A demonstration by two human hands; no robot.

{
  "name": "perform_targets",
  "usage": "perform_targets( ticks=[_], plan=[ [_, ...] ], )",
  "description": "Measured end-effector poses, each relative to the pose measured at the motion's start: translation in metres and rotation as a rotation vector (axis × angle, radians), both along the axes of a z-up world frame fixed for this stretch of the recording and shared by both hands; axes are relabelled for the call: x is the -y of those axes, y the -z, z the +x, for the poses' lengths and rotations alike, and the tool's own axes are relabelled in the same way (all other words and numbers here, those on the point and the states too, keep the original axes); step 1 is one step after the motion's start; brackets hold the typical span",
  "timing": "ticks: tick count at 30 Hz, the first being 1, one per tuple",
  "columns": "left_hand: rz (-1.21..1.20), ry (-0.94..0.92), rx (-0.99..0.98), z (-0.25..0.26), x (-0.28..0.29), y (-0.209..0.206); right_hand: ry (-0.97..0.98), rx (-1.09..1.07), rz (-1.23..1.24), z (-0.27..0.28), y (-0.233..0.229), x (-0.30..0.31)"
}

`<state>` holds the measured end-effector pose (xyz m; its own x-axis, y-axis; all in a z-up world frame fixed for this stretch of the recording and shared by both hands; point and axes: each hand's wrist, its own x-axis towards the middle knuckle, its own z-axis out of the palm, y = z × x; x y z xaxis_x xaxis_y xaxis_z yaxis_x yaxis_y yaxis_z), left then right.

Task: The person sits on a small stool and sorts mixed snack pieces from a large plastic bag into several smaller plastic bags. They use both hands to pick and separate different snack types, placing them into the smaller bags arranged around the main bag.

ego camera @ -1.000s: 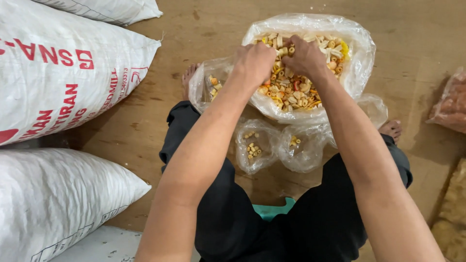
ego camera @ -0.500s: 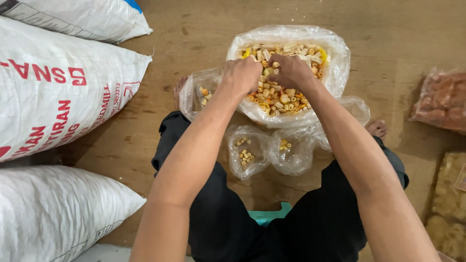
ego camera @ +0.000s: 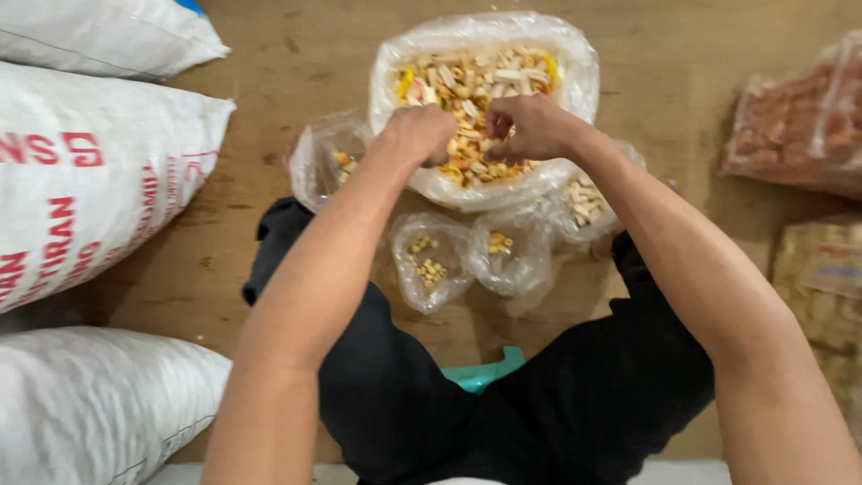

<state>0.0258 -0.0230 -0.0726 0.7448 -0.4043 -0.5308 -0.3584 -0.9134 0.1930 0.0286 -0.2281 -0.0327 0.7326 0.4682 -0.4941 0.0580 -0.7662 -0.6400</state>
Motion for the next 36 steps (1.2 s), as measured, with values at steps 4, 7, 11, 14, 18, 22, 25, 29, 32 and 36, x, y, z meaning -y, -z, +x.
perform_targets(
  ticks=[4, 7, 11, 14, 18, 22, 25, 29, 32, 36],
  plan=[
    [0.016, 0.025, -0.004, 0.000, 0.008, -0.009, -0.051, -0.136, -0.016, -0.020, -0.014, 0.018],
    [0.022, 0.025, -0.011, 0.002, 0.007, 0.003, -0.226, -0.250, -0.140, -0.039, -0.013, 0.027],
    [0.043, 0.039, -0.014, 0.003, 0.010, -0.001, -0.369, -0.281, -0.301, -0.055, 0.008, 0.039],
    [0.055, 0.043, -0.029, 0.005, 0.012, 0.004, -0.388, -0.286, -0.341, -0.062, 0.031, 0.049],
    [0.052, 0.050, -0.005, 0.010, 0.011, 0.004, -0.385, -0.309, -0.367, -0.062, 0.034, 0.053],
    [0.063, 0.036, 0.000, 0.008, 0.009, -0.010, -0.298, -0.437, -0.321, -0.054, -0.016, 0.041],
    [0.110, 0.025, -0.077, 0.006, 0.007, -0.036, -0.310, -0.456, -0.349, -0.048, -0.035, 0.034],
    [0.032, 0.052, 0.031, 0.011, 0.002, -0.008, -0.204, -0.254, -0.252, -0.035, -0.036, 0.038],
    [0.049, 0.097, 0.069, 0.009, 0.008, 0.001, -0.127, -0.123, -0.227, -0.028, -0.039, 0.047],
    [0.069, 0.100, 0.091, 0.003, 0.012, 0.006, 0.004, -0.026, -0.159, -0.025, -0.044, 0.055]
  ],
)
